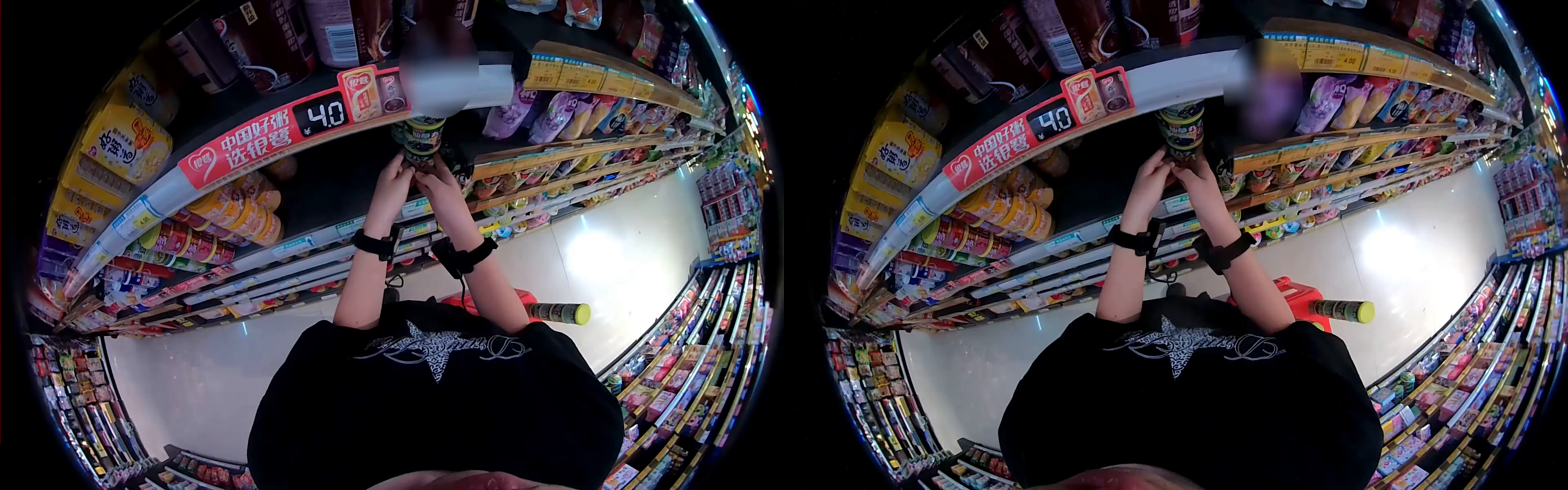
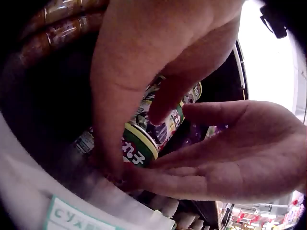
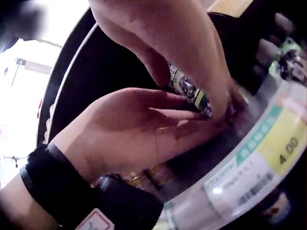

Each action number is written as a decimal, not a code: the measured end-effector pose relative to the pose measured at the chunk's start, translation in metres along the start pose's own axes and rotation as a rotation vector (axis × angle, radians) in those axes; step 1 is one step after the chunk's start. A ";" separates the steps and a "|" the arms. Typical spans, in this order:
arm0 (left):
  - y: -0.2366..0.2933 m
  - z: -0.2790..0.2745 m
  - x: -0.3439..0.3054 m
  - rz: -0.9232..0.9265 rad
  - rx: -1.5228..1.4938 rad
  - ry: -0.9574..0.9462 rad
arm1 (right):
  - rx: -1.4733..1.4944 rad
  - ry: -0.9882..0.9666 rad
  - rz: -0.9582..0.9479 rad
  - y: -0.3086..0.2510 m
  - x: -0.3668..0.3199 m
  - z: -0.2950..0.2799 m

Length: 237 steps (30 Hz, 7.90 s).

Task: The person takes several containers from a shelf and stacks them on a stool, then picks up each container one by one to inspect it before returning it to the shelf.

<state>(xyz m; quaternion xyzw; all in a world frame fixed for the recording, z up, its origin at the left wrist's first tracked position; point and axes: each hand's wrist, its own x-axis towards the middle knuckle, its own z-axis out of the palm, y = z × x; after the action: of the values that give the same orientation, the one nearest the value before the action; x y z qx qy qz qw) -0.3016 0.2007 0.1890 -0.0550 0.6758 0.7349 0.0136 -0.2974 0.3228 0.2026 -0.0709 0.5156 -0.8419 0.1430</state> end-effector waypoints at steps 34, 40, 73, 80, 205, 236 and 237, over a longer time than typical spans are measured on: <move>0.051 0.099 -0.047 0.425 -0.315 0.031 | -0.145 0.036 0.048 -0.066 -0.078 -0.043; 0.047 0.173 -0.087 0.267 -0.300 -0.330 | -0.082 0.243 -0.093 -0.083 -0.144 -0.117; -0.230 0.410 -0.265 -0.619 0.617 -1.352 | -0.147 1.362 0.570 0.053 -0.501 -0.321; -0.215 0.408 -0.255 -0.649 0.536 -1.362 | -0.344 1.170 0.588 0.048 -0.493 -0.338; 0.050 0.070 -0.073 0.491 -0.044 0.062 | -0.603 0.271 -0.226 -0.024 -0.104 -0.076; -0.198 0.429 -0.158 -0.482 0.254 -0.998 | 0.029 1.233 -0.026 0.019 -0.419 -0.354; -0.202 0.434 -0.159 -0.489 0.288 -0.991 | 0.053 1.227 -0.018 0.020 -0.416 -0.358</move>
<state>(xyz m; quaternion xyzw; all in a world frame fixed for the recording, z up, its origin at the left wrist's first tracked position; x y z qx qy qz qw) -0.1522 0.6585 0.0394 0.1439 0.6495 0.5489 0.5061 0.0054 0.7486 0.0318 0.4259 0.4820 -0.7429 -0.1855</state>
